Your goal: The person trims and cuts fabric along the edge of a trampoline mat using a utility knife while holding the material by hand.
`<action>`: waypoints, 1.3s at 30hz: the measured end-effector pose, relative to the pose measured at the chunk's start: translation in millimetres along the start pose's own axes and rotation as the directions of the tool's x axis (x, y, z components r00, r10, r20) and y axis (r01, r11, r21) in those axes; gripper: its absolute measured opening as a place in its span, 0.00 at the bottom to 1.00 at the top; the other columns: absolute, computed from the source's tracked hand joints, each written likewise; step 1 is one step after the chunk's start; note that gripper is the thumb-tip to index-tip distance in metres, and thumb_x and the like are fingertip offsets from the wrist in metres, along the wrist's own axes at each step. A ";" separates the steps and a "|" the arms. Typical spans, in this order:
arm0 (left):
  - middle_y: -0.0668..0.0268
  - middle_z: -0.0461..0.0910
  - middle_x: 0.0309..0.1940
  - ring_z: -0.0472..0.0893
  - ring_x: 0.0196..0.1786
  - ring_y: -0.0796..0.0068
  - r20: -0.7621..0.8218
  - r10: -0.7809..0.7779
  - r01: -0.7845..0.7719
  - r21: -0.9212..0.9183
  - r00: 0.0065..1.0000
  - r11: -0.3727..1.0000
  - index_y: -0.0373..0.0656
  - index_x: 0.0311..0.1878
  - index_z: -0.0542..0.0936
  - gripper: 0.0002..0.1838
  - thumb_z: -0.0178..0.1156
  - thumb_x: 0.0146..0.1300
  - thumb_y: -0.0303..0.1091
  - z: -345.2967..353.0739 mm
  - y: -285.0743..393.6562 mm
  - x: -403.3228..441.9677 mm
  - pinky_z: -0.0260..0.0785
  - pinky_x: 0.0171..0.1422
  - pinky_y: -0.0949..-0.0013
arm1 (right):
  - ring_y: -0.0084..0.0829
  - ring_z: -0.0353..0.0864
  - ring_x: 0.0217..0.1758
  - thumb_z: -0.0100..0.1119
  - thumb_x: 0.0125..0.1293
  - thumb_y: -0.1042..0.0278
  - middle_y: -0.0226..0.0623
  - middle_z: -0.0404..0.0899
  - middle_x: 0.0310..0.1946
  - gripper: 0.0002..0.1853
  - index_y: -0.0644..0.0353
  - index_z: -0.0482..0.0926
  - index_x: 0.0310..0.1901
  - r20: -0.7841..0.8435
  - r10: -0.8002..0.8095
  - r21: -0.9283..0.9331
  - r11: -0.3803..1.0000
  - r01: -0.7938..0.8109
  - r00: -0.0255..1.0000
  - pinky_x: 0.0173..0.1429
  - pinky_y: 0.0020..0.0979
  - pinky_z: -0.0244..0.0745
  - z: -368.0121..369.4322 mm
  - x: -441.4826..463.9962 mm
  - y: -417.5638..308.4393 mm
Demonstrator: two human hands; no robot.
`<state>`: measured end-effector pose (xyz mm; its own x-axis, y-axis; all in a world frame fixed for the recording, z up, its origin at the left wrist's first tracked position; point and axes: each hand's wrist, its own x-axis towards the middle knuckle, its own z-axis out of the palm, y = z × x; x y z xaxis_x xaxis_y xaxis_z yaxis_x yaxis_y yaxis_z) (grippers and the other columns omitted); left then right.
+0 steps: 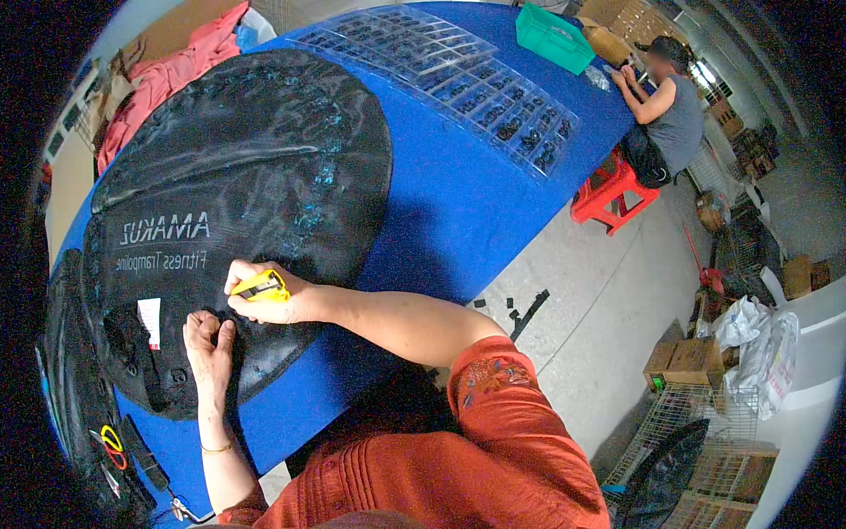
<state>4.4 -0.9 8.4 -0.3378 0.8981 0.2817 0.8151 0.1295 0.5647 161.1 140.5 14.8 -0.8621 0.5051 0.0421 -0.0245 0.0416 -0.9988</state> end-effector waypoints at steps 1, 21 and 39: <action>0.58 0.71 0.38 0.70 0.45 0.59 0.001 0.000 0.000 0.000 1.000 1.000 0.36 0.28 0.70 0.14 0.66 0.61 0.28 0.2 -0.4 0.1 0.65 0.53 0.62 | 0.21 0.79 0.24 0.60 0.69 0.62 0.31 0.78 0.26 0.11 0.56 0.71 0.46 0.002 0.002 -0.002 1.000 -0.002 1.000 0.30 0.28 0.77 0.0 0.0 -0.4; 0.57 0.74 0.38 0.71 0.44 0.57 -0.017 0.006 -0.006 -0.023 1.000 1.000 0.35 0.29 0.75 0.11 0.68 0.58 0.28 0.6 -0.8 0.8 0.64 0.52 0.59 | 0.22 0.81 0.26 0.59 0.69 0.61 0.31 0.80 0.26 0.12 0.58 0.73 0.46 -0.006 -0.002 -0.035 0.999 0.002 1.000 0.32 0.29 0.79 -0.3 -0.3 -1.5; 0.59 0.70 0.36 0.69 0.42 0.59 -0.037 0.028 -0.029 -0.016 0.999 0.999 0.36 0.27 0.69 0.14 0.66 0.60 0.28 2.4 -1.8 0.5 0.63 0.50 0.62 | 0.22 0.81 0.26 0.60 0.69 0.62 0.31 0.80 0.27 0.11 0.58 0.73 0.46 0.004 0.007 -0.035 0.999 -0.006 1.000 0.32 0.29 0.78 -0.5 1.2 -2.0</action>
<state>3.8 0.3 5.6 -0.3318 0.8851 0.3264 0.8170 0.0967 0.5684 160.4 141.5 16.8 -0.8641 0.5021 0.0355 -0.0011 0.0686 -0.9976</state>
